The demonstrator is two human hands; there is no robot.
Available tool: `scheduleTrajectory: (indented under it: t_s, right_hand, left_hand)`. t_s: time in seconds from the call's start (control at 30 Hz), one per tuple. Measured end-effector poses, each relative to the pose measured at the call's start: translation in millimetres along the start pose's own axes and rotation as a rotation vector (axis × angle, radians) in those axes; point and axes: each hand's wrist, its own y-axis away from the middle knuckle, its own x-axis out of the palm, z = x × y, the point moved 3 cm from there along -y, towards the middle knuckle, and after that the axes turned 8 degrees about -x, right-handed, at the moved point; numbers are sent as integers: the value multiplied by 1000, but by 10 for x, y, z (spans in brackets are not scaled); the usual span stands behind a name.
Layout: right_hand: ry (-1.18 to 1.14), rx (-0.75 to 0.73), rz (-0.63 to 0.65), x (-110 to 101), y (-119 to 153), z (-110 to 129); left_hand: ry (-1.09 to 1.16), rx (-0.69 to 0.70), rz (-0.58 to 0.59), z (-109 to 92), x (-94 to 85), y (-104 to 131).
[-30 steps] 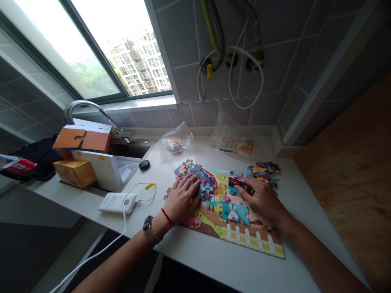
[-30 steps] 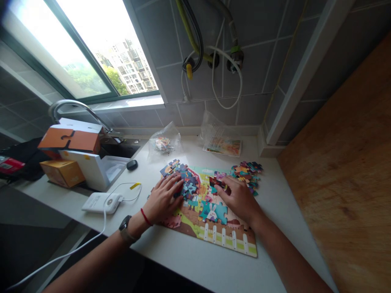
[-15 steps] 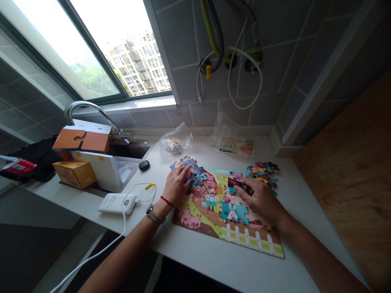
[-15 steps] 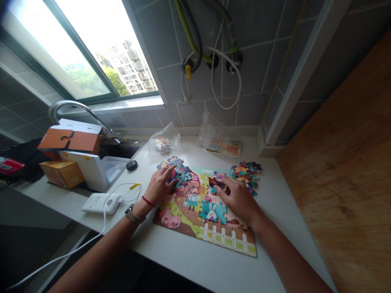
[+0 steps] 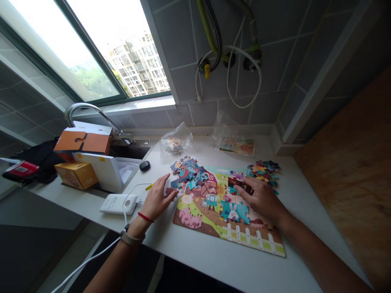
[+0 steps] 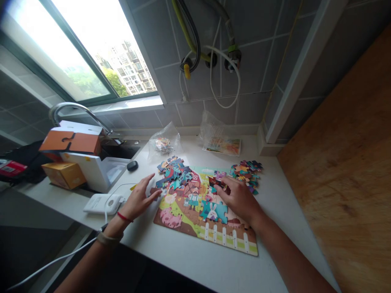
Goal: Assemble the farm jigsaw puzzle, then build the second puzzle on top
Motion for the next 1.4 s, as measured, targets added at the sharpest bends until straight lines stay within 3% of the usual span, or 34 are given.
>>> scheduleTrajectory:
  t_s: [0.17, 0.43, 0.57, 0.7, 0.83, 1.03, 1.2, 1.4]
  right_hand:
    - [-15, 21, 8, 20, 4, 15]
    - [-20, 17, -10, 22, -8, 13]
    - [-26, 29, 3, 22, -10, 34]
    - [-22, 30, 11, 33, 0, 23]
    - [-24, 35, 21, 39, 10, 8]
    - [-41, 27, 15, 35, 5, 21]
    - [-38, 27, 27, 41, 11, 6]
    - [-8, 35, 28, 37, 5, -3]
  left_hand:
    - [51, 25, 90, 110, -78, 228]
    - [-40, 133, 64, -143, -105, 145]
    - [-82, 233, 88, -459, -42, -127]
    - [-32, 376, 217, -825, 112, -584]
    - [-70, 424, 329, -1017, 274, -948]
    - [-41, 415, 406, -1005, 309, -1156]
    - [214, 292, 467, -917, 249, -1314]
    - [330, 166, 359, -740, 184, -1405]
